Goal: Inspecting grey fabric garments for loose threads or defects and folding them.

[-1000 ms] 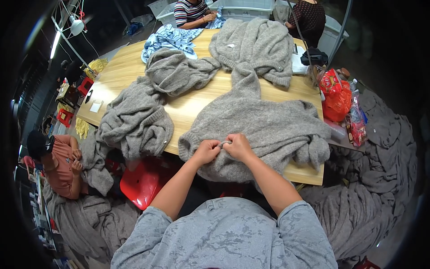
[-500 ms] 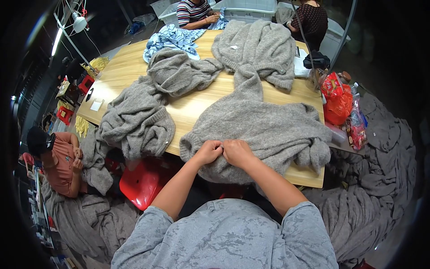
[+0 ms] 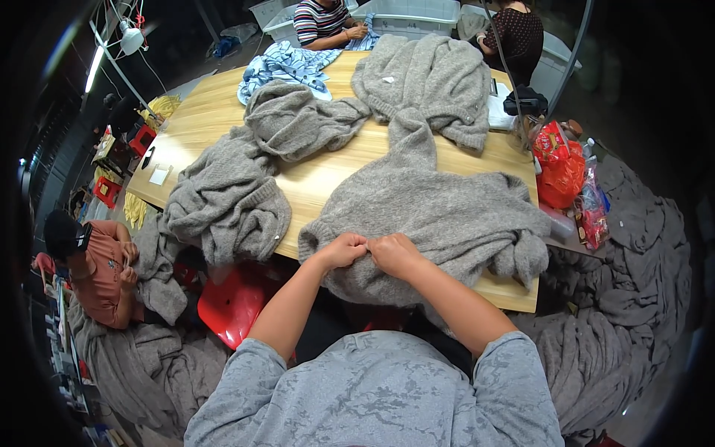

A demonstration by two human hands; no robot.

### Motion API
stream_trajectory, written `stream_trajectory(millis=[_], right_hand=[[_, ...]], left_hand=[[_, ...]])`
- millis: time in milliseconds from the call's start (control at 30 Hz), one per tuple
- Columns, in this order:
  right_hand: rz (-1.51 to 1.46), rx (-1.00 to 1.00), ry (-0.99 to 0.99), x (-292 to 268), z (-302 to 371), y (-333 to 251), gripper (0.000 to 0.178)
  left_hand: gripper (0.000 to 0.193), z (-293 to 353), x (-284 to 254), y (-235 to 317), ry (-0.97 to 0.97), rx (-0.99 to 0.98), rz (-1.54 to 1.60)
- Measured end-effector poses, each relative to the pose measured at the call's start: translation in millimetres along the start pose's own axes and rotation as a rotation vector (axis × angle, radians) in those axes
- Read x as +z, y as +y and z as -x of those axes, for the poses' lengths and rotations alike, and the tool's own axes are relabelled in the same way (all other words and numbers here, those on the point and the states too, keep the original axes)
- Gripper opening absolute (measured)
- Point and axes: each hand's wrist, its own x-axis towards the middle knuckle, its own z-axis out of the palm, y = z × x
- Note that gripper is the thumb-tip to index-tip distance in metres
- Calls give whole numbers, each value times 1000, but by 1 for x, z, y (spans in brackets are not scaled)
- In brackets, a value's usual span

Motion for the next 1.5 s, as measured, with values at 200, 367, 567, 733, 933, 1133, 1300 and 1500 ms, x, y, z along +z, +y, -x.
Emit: stream_trajectory(millis=[200,367,567,733,933,1133,1300,1500], right_hand=[[-44,119,-79,0,-5,10,14],[-184,156,-83,-2,-6,17,13],[-344,230,-67,-2,-3,17,14],[-383,208,-26,2,0,20,13],[-256,160,-44,7,-2,21,12],[-320,273,-71,6,-7,21,14],[-421,327,-81,7,-8,24,15],[-669,359,-158,8,-7,34,12]], left_hand=[[14,-2,-1,-8,-33,61,-27],[12,5,6,-5,7,212,-139],[16,8,8,-10,95,227,-117],[17,2,8,-18,133,473,-334],[15,3,16,-13,242,386,-341],[14,4,15,-7,264,305,-243],[14,2,16,-9,288,322,-195],[13,0,6,-13,123,185,-144]])
